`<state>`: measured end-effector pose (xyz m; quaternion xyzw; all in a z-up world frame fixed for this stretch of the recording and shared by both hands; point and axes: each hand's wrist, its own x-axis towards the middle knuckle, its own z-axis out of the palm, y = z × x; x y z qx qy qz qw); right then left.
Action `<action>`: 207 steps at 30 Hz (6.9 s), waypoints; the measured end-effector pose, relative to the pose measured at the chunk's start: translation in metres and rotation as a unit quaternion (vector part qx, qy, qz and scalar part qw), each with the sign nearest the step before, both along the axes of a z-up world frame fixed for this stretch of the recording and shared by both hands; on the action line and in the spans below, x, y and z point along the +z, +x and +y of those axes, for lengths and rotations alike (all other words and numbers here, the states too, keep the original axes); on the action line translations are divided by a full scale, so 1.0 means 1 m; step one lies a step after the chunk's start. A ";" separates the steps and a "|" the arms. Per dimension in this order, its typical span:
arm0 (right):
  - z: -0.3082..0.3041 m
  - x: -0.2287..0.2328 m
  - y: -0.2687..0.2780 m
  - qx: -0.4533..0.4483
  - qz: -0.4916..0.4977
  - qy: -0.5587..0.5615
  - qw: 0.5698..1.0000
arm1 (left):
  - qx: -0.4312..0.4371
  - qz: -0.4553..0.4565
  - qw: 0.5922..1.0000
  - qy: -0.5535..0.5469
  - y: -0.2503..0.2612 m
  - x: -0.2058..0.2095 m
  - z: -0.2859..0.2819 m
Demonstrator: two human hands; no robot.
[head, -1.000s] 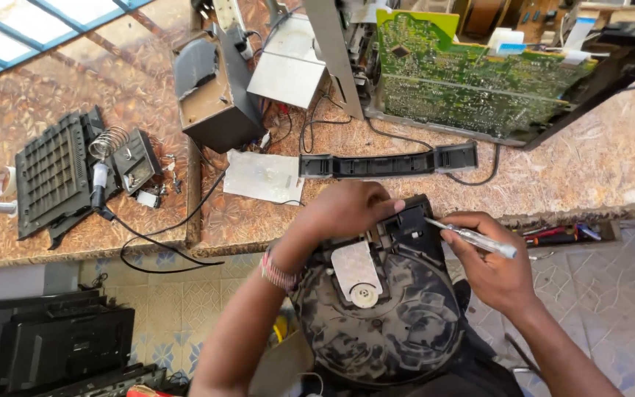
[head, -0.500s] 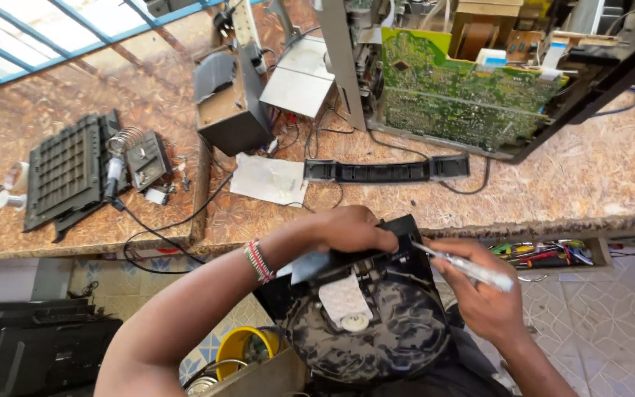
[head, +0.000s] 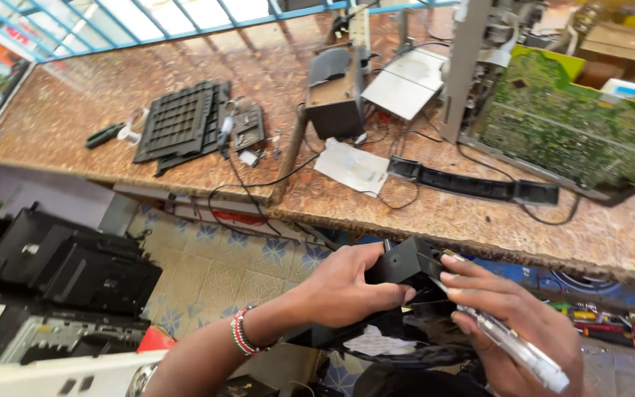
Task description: The person handles a disassembled electronic device, manipulating a circuit board and a plastic casing. They open a drawer to retrieve a screwdriver and use it to work on the device's internal components.
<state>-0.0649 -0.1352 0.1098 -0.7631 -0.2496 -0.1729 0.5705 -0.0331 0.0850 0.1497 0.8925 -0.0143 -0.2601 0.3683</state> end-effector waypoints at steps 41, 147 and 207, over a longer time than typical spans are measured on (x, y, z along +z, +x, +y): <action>0.051 -0.051 0.085 0.218 0.168 -0.369 0.888 | 0.473 0.080 0.572 -0.666 -0.107 -0.213 -0.031; -0.048 -0.145 -0.191 -0.325 0.448 -0.043 0.831 | 0.615 0.116 0.674 -0.393 -0.108 -0.192 0.003; -0.037 -0.099 -0.183 -0.292 0.411 -0.098 0.858 | 0.643 0.130 0.672 -0.344 -0.082 -0.158 -0.028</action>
